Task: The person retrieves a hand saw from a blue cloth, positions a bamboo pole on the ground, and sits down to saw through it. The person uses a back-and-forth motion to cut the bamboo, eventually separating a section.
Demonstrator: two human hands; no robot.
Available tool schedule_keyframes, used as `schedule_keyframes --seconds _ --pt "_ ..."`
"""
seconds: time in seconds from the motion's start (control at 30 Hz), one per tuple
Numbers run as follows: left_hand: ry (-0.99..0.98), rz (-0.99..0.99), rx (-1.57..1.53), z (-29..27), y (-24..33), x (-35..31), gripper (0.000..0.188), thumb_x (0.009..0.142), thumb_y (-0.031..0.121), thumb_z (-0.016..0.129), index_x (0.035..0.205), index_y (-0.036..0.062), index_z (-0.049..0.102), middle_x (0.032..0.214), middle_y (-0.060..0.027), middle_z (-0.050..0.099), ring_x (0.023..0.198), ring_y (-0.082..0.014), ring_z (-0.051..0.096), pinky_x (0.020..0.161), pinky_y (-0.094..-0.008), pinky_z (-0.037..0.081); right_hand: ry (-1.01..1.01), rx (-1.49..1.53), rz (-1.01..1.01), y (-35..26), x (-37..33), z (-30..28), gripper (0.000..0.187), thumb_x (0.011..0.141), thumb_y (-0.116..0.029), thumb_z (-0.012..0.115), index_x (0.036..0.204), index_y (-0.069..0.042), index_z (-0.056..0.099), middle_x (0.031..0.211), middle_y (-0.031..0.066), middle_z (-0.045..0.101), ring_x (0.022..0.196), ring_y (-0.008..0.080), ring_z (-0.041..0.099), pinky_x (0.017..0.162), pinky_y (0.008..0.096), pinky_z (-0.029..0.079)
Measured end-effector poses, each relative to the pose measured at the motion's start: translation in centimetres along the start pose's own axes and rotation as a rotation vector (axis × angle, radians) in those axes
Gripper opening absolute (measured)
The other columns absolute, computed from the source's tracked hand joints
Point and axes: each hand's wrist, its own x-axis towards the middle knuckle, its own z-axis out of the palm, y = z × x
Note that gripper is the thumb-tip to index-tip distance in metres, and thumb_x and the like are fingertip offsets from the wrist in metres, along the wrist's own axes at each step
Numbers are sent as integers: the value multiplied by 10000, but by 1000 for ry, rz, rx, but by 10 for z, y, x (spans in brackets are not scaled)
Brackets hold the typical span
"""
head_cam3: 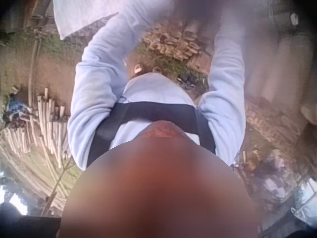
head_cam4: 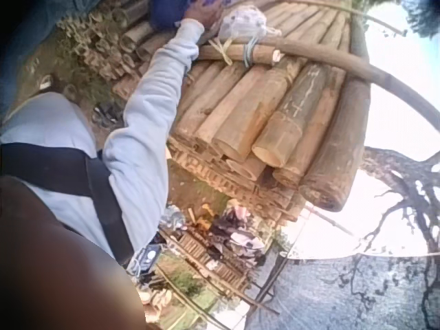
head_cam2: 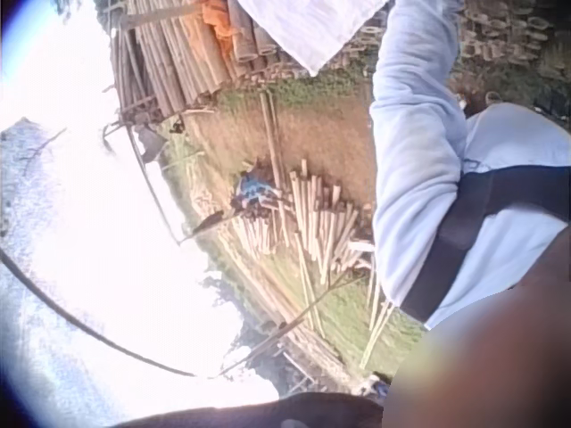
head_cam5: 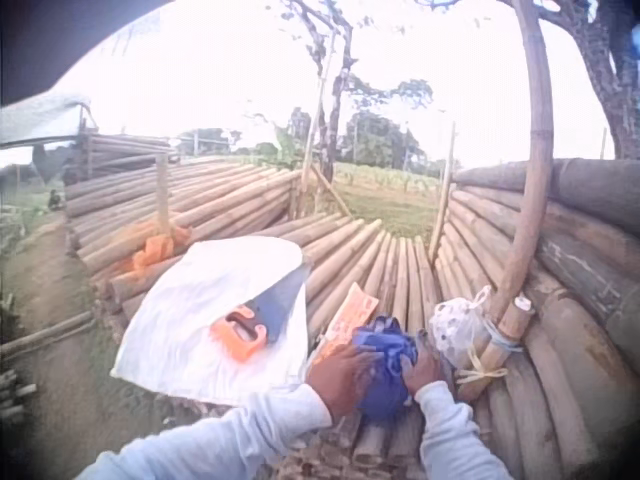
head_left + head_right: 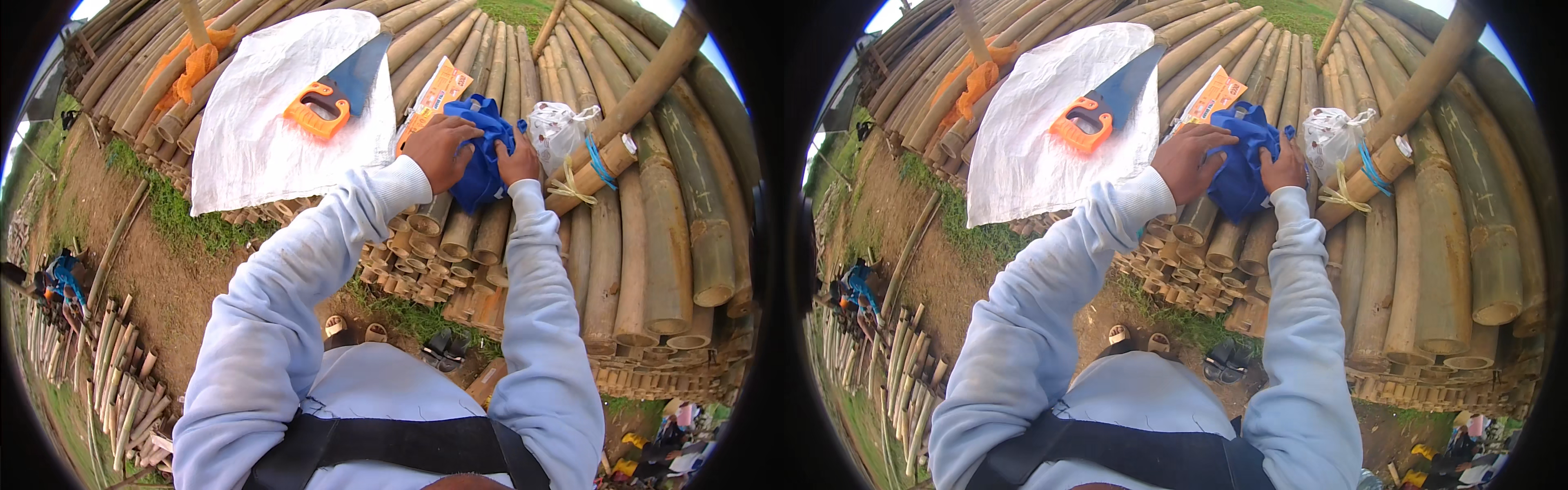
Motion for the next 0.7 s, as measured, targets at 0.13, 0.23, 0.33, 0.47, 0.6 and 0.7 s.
schedule_keyframes --seconds 0.13,0.23,0.33,0.47,0.6,0.7 --pt "37 29 -118 -59 19 -90 297 919 77 646 1211 86 697 947 -128 694 909 -320 681 792 -421 558 207 -224 30 23 36 16 588 851 -236 746 1394 -128 547 1268 230 569 1197 432 569 1021 492 473" --pt "79 -63 -79 -95 27 -158 272 922 90 661 1191 69 697 952 -131 693 883 -325 678 787 -422 554 276 -381 -125 43 51 42 507 857 -123 712 1348 -152 588 1201 187 614 1105 382 621 961 476 495" --pt "68 -332 -50 -122 27 -237 255 927 99 662 1175 59 700 991 -137 705 910 -327 682 798 -420 555 -172 -419 124 59 81 44 443 855 -163 628 1292 -190 698 1234 181 689 1177 391 643 1045 473 472" --pt "181 -666 20 -147 23 -348 266 916 155 658 1161 66 711 1050 -168 725 933 -351 691 818 -444 557 -132 -100 -167 47 88 -18 445 836 -142 656 1279 -96 676 1303 157 680 1213 368 621 1050 387 454" --pt "269 -1117 -156 -162 41 -440 296 953 151 635 1220 38 693 1088 -183 731 962 -349 709 857 -432 565 576 -653 -124 -39 28 -54 483 859 -323 683 1324 -196 647 1265 173 660 1155 359 635 995 502 497" --pt "251 -1194 -190 -175 44 -473 319 961 192 629 1235 39 688 1097 -196 727 969 -364 708 868 -448 561 278 -32 -371 -131 -9 -21 447 943 -236 639 1360 -79 617 1294 181 661 1177 304 652 1003 437 511"
